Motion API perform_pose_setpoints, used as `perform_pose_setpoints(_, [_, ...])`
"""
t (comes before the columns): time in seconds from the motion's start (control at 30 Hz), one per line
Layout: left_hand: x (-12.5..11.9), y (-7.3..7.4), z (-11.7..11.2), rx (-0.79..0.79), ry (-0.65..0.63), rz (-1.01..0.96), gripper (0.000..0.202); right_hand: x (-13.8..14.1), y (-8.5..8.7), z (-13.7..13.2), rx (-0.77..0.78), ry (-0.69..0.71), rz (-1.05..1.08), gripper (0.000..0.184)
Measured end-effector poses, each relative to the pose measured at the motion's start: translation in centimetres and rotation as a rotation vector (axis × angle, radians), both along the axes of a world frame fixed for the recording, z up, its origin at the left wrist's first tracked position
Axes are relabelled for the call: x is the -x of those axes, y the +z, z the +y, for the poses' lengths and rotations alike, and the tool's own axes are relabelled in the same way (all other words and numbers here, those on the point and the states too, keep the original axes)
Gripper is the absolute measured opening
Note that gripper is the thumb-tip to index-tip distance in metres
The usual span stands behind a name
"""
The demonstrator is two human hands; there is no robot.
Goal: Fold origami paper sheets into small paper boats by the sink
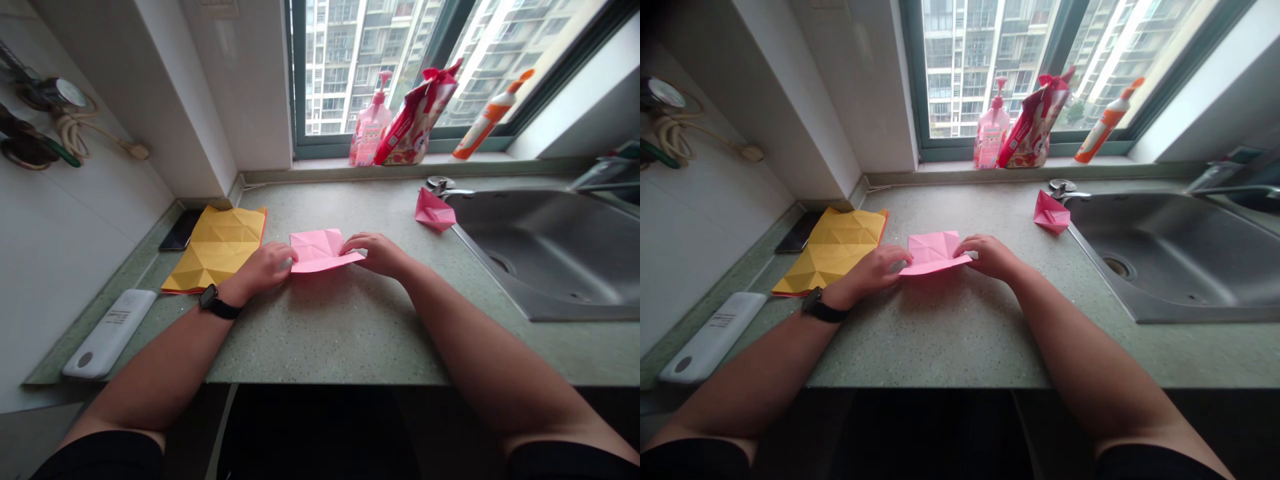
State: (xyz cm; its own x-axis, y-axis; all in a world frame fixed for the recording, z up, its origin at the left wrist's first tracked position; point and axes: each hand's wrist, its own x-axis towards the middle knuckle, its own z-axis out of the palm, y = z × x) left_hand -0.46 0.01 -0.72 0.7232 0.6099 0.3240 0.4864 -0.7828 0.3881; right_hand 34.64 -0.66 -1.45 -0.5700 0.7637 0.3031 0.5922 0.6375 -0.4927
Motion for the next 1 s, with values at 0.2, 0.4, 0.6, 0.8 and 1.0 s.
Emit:
perform_pose_setpoints(0.2, [-0.8, 0.3, -0.5, 0.128, 0.12, -0.056, 0.017, -0.2, -0.1, 0.1, 0.139, -0.1, -0.049, 0.015])
perform_pose_setpoints(0.4, [-1.4, 0.0, -0.9, 0.214, 0.315, -0.131, 0.01, 0.8, 0.4, -0.4, 0.236, -0.271, -0.048, 0.026])
perform_pose_setpoints(0.6, [-2.0, 0.2, -1.4, 0.272, 0.458, -0.187, 0.041, 1.7, 0.9, -0.9, 0.393, -0.394, 0.018, 0.054])
perform_pose_setpoints(0.8, [-2.5, 0.1, -1.9, 0.151, 0.428, -0.088, 0.048, 2.6, 1.3, -1.3, 0.405, -0.503, 0.073, 0.114])
perform_pose_setpoints(1.0, [-3.0, -0.5, -2.2, -0.033, 0.338, 0.032, 0.032, 2.6, 1.4, -1.5, 0.371, -0.456, -0.004, 0.116])
